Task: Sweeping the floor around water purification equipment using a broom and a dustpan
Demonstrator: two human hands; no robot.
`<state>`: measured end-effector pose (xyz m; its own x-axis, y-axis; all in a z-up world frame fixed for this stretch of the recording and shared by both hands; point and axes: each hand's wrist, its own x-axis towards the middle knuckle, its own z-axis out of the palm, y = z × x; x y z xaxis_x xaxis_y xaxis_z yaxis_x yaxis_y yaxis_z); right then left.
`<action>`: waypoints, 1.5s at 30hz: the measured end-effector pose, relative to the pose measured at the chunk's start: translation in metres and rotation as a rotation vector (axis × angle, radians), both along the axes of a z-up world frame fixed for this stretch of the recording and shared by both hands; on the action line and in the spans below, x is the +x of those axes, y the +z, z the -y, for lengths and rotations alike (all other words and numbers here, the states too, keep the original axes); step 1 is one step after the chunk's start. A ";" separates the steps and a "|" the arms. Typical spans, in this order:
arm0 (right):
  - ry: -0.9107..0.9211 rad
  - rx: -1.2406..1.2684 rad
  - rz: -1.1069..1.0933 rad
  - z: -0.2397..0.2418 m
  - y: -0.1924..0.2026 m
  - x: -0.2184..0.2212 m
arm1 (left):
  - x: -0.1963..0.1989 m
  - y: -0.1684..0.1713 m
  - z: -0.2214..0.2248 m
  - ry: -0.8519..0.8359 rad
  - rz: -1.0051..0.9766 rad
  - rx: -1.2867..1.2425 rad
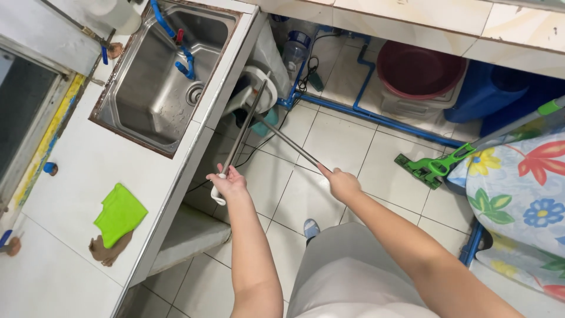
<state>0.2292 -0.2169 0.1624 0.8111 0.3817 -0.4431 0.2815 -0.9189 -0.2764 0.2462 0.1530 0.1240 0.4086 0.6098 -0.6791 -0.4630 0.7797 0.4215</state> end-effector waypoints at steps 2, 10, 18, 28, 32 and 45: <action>-0.128 0.147 -0.073 -0.029 -0.042 0.022 | -0.003 0.013 0.002 -0.011 -0.011 0.009; -0.090 0.256 -0.245 -0.044 -0.005 0.018 | 0.001 -0.004 -0.003 -0.002 -0.012 -0.031; -0.079 0.125 -0.168 -0.063 -0.037 0.029 | -0.003 0.009 -0.007 0.002 -0.041 -0.010; -0.156 0.256 -0.288 -0.031 0.002 -0.017 | -0.010 0.011 -0.016 0.032 -0.037 -0.028; -0.233 0.324 -0.354 -0.036 -0.011 -0.015 | -0.013 0.012 -0.008 -0.036 -0.038 0.027; -0.425 0.289 -0.678 0.177 0.029 -0.161 | -0.115 0.115 0.015 -0.479 -0.188 0.581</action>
